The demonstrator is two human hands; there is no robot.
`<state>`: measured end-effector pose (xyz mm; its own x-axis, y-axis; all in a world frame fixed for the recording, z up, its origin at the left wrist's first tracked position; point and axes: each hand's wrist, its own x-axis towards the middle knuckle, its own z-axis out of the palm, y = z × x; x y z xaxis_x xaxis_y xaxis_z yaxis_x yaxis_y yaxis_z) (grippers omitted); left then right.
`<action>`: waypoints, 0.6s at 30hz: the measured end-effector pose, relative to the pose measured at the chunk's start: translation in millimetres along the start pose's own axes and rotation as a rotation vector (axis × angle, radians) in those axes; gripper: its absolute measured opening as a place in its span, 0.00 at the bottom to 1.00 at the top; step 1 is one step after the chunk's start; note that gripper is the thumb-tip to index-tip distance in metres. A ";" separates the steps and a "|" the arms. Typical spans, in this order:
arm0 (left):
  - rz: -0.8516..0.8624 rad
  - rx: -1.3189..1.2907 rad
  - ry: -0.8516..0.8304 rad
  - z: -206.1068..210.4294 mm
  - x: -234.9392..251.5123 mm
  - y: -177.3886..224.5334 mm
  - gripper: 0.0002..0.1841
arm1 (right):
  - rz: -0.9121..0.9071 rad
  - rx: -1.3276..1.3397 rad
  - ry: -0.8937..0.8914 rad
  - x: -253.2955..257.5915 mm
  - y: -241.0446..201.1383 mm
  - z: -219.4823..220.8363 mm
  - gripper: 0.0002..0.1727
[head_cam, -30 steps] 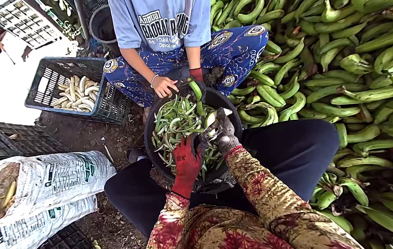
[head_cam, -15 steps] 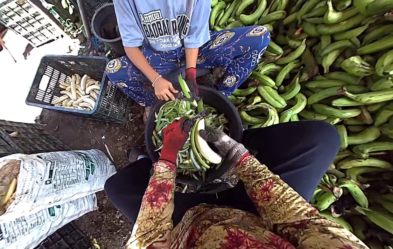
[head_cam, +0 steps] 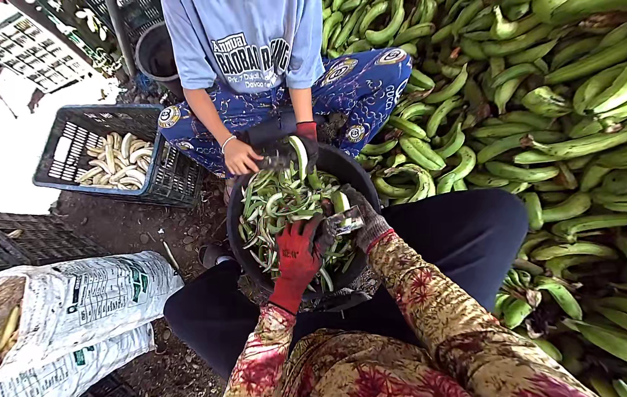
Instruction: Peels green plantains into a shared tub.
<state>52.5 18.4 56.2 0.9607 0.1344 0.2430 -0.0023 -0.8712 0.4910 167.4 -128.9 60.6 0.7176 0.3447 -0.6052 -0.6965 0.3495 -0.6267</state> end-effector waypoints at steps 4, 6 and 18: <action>0.060 0.075 0.166 2.2 -15.4 -2.0 0.32 | 0.100 0.304 -0.110 5.2 -3.8 6.9 0.25; 0.033 0.076 0.192 1.6 -14.2 -2.5 0.31 | 0.114 0.211 -0.040 7.3 -2.8 15.8 0.27; -0.457 -0.073 -0.286 -27.9 60.0 -25.8 0.27 | -0.178 -0.729 -0.279 -20.5 17.4 14.7 0.30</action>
<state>102.5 62.1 81.4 0.9053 0.3496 -0.2412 0.4243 -0.7176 0.5523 140.4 -117.2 69.4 0.7225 0.5767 -0.3813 -0.3242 -0.2045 -0.9236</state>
